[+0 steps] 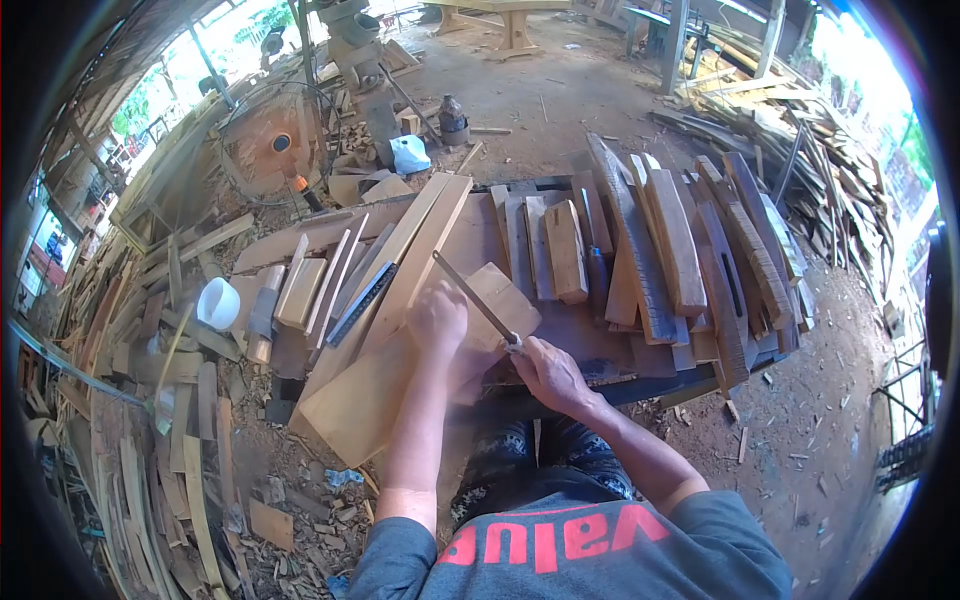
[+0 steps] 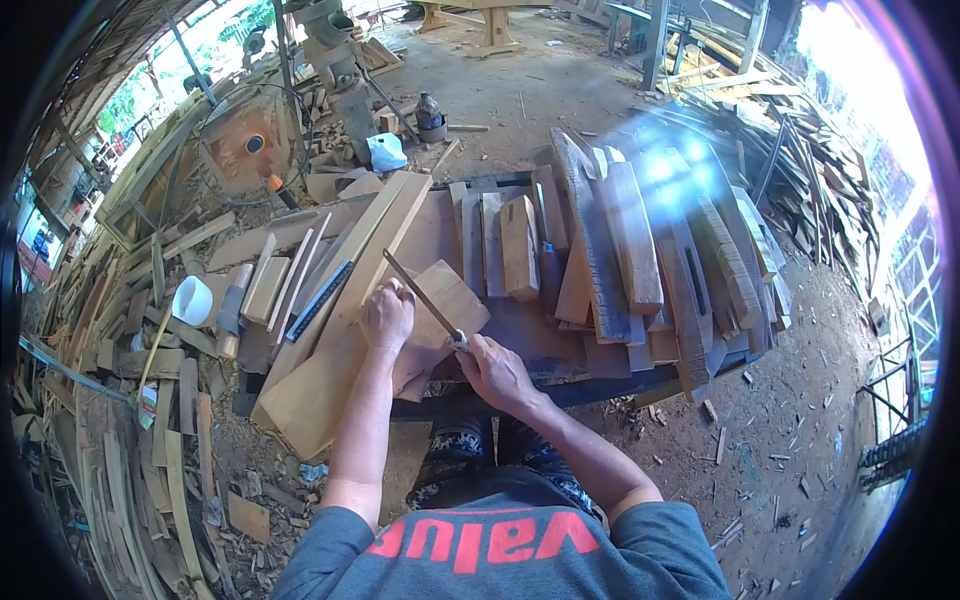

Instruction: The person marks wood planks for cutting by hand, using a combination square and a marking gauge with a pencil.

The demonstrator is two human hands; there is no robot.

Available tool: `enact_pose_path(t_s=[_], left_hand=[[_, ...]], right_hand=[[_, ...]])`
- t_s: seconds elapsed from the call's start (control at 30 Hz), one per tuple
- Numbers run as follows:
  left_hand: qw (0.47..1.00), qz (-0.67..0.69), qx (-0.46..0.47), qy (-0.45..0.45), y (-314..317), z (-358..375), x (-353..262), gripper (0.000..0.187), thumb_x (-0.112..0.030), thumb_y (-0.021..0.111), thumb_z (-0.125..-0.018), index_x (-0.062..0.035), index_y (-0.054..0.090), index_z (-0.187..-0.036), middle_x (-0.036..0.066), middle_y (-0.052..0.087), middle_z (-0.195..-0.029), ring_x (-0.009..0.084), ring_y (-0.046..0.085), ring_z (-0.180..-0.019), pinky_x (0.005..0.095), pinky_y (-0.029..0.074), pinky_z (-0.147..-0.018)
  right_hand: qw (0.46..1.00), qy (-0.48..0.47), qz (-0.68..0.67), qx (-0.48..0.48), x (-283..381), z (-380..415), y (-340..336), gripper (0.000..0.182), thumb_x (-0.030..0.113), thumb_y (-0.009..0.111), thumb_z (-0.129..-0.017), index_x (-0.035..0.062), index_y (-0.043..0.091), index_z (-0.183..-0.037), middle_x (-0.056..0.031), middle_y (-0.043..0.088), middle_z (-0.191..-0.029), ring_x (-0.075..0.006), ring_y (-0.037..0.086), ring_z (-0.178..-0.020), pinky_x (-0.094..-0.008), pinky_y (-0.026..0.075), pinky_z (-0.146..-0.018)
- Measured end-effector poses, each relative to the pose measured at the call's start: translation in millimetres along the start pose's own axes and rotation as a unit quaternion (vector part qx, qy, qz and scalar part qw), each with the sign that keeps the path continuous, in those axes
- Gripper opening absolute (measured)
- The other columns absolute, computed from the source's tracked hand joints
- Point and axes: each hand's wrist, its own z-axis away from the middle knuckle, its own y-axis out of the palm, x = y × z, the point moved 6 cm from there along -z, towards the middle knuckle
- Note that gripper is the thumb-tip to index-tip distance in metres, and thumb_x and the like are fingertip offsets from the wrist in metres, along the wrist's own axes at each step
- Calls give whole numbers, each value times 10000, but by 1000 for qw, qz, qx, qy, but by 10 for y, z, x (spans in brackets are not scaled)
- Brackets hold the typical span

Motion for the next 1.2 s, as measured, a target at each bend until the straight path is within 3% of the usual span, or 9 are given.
enact_pose_path(t_s=[0.2,0.4,0.6,0.73,0.8,0.93,1.0,1.2], left_hand=[[1000,14,2,2,-95,30,-60,391,-381,468,-985,-60,676,-906,166,701,-912,338,686,-910,483,517,-829],[1000,16,4,-6,-90,19,-60,396,-379,476,-983,-50,685,-918,171,703,-913,341,689,-908,484,514,-836],[999,27,8,-18,-31,-5,-5,379,-365,481,-970,-54,685,-900,166,704,-904,345,690,-884,494,506,-828],[999,27,6,-20,-17,2,5,361,-355,483,-963,-62,682,-896,163,701,-898,347,687,-887,499,502,-821],[999,40,18,-30,9,-6,31,358,-389,502,-960,-66,645,-905,191,699,-941,387,662,-963,512,490,-853],[999,41,2,-18,-34,-10,9,336,-369,499,-955,-62,626,-905,191,694,-941,395,660,-949,524,489,-845],[1000,14,0,-9,-75,1,-32,344,-349,480,-959,-58,656,-912,165,695,-922,346,679,-903,506,505,-827],[1000,6,0,-8,-46,0,-20,319,-319,476,-945,-60,655,-899,159,695,-917,340,682,-901,503,506,-830]], right_hand=[[999,10,-40,-13,-14,-2,-23,170,162,580,-965,-1,532,-976,-244,630,-879,-452,623,-841,-516,506,-715],[992,99,-75,21,-49,5,-19,218,199,535,-1003,6,488,-915,-270,620,-822,-486,607,-839,-551,481,-717],[997,78,4,10,44,-29,23,257,246,497,-1022,4,482,-939,-274,633,-863,-486,622,-841,-554,497,-726],[992,119,15,30,53,-54,21,240,240,505,-1016,5,490,-972,-279,635,-897,-491,625,-865,-573,496,-754],[990,132,19,42,37,-48,29,235,238,509,-1014,6,493,-985,-280,635,-905,-495,623,-872,-579,493,-760],[997,75,-9,33,39,40,-11,223,222,520,-1006,1,494,-1015,-279,635,-905,-500,623,-870,-572,498,-755],[998,57,-8,35,97,62,-52,219,216,522,-1005,-1,493,-1026,-276,632,-893,-501,624,-871,-569,499,-755],[991,96,41,87,196,73,-75,199,199,481,-1024,5,478,-1069,-258,618,-842,-493,638,-798,-563,517,-712]])
